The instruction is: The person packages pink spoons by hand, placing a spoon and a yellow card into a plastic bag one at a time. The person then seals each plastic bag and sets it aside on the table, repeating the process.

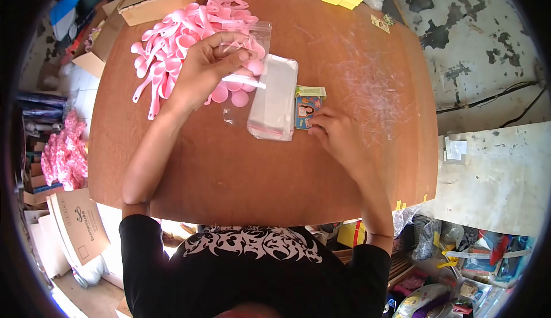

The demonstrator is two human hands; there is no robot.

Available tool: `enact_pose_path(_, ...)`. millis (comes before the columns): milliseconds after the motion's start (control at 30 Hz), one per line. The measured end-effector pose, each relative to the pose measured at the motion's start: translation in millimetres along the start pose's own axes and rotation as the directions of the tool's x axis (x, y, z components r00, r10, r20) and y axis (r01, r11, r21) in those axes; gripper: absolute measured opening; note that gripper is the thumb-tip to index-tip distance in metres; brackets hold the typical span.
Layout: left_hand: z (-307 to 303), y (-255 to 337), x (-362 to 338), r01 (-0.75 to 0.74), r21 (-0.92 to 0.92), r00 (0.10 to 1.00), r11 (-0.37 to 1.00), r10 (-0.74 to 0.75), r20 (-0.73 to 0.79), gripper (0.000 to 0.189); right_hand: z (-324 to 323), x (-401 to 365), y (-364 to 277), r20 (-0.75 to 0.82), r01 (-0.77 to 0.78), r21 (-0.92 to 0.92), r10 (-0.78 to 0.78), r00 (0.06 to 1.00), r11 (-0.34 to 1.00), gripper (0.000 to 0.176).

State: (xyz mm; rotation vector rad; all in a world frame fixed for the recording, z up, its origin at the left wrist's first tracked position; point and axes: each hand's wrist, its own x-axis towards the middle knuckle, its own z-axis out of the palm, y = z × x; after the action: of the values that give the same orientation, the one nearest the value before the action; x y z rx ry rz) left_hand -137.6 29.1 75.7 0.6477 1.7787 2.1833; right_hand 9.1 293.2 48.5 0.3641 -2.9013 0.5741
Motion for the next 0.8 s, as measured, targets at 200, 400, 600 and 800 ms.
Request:
enact_pose_path(200, -4, -4, -3, -0.016, 0.029, 0.999, 0.999, 0.015, 0.034, 0.031, -18, 2, -9, -0.029, 0.022, -0.133, -0.026, 0.999, 0.991, 0.015)
enact_pose_path(400, 4, -2, -12, 0.225, 0.166, 0.910, 0.960, -0.269, 0.317, 0.027, -53, 15, -38, -0.575, 0.038, 0.360, 0.190, 0.796, 0.932, 0.010)
enact_pose_path(600, 20, 5, -25, 0.107, 0.091, 0.889, 0.990, -0.136, 0.438, 0.027, -47, 49, -56, -0.522, 0.175, 0.612, 0.227, 0.822, 0.771, 0.014)
enact_pose_path(800, 17, 2, -25, 0.003, 0.211, 0.916, 0.977, -0.087, 0.392, 0.028, -41, 54, -56, -0.404, 0.082, 0.573, 0.195, 0.894, 0.816, 0.013)
